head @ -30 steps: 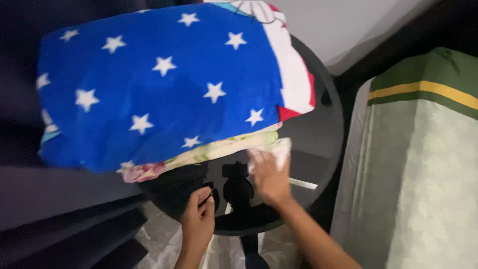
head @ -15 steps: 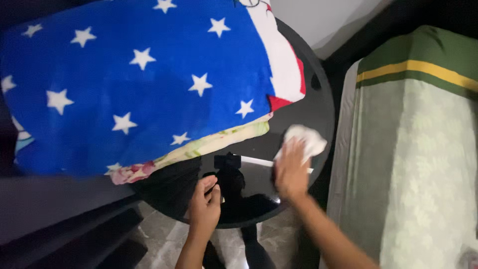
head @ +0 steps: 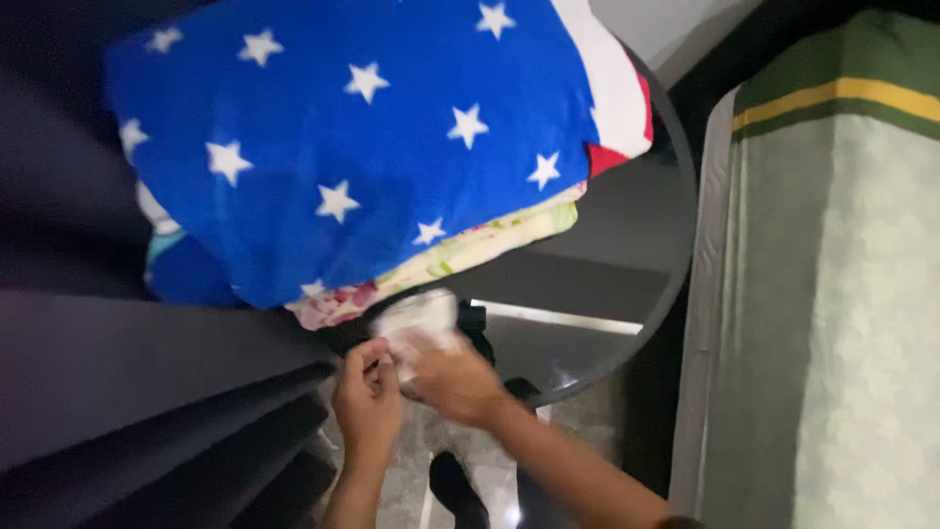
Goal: The person folds a cartoon-print blanket and places it on a side table. They then wipe the table and headboard with a cloth, remove pillows and rolled bedding from the bed, and smooth the fitted sheet. The person wipes the headboard and adjusts the sheet edges around the mattress.
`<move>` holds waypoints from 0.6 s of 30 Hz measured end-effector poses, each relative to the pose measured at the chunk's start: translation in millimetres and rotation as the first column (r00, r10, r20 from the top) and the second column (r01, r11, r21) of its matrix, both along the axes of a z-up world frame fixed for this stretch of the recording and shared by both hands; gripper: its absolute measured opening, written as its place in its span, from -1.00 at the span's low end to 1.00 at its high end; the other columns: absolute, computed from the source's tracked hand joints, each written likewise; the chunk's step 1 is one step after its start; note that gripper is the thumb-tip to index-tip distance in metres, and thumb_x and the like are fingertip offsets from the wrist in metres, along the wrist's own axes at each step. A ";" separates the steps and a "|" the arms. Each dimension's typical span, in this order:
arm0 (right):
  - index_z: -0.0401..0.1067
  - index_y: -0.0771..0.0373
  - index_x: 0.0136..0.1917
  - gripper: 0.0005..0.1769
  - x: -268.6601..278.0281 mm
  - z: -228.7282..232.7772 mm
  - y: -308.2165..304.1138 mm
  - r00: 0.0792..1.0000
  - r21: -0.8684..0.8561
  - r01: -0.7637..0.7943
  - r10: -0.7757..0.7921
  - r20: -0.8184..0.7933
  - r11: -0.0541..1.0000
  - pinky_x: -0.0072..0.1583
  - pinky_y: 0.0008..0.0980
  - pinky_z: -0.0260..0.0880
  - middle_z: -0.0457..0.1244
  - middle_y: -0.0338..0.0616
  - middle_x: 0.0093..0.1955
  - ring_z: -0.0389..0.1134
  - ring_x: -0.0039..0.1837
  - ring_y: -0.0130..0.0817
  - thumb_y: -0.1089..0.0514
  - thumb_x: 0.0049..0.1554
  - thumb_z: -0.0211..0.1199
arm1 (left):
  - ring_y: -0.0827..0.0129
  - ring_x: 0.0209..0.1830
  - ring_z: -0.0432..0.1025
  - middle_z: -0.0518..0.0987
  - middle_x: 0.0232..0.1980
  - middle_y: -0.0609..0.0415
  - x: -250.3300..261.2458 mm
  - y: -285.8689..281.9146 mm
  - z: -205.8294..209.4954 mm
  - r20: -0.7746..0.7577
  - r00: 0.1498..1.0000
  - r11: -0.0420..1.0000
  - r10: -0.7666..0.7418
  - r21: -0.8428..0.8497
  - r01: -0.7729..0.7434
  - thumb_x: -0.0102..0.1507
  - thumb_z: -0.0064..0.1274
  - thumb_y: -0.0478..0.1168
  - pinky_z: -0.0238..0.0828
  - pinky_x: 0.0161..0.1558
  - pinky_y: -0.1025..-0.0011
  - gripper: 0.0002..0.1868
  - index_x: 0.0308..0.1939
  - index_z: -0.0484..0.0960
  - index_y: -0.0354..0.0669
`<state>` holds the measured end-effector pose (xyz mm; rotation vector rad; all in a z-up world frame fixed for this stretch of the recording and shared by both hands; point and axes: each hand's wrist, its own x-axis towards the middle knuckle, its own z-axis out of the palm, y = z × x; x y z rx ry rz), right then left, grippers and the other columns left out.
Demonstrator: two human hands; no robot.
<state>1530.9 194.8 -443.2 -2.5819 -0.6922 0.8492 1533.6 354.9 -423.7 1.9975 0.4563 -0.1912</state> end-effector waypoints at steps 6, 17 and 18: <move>-0.01 0.26 0.59 -0.32 27.4 -26.5 -189.9 0.845 -0.433 0.394 -0.134 0.518 0.811 0.53 0.20 -0.15 -0.20 0.10 0.70 -0.29 0.71 0.02 0.03 0.26 -0.10 | 0.17 0.10 0.49 0.58 0.07 -0.08 50.2 36.8 8.0 0.254 0.915 0.949 0.314 -0.050 -0.312 0.45 0.00 -0.01 0.40 0.22 0.28 -0.62 0.11 0.49 -0.27; 0.39 0.32 0.48 -0.34 260.6 -19.1 -342.1 0.013 0.259 0.946 -0.773 -0.634 -0.197 0.38 -0.01 0.41 0.35 0.22 0.38 0.41 0.37 0.05 0.01 0.17 0.12 | 0.03 0.37 0.31 0.35 0.47 0.10 150.1 59.7 26.8 -0.364 0.824 0.460 0.433 -0.697 -0.550 0.18 -0.40 0.51 0.30 0.17 -0.10 -0.06 0.52 0.19 0.15; 0.39 0.32 0.47 -0.35 277.4 -16.0 -340.8 -0.007 0.194 0.957 -0.685 -0.729 -0.216 0.37 -0.01 0.41 0.35 0.21 0.37 0.41 0.36 0.04 0.01 0.17 0.13 | 0.01 0.38 0.31 0.37 0.47 0.06 156.0 62.4 21.0 -0.334 0.861 0.493 0.384 -0.715 -0.496 0.24 -0.33 0.45 0.31 0.22 -0.09 -0.10 0.52 0.22 0.07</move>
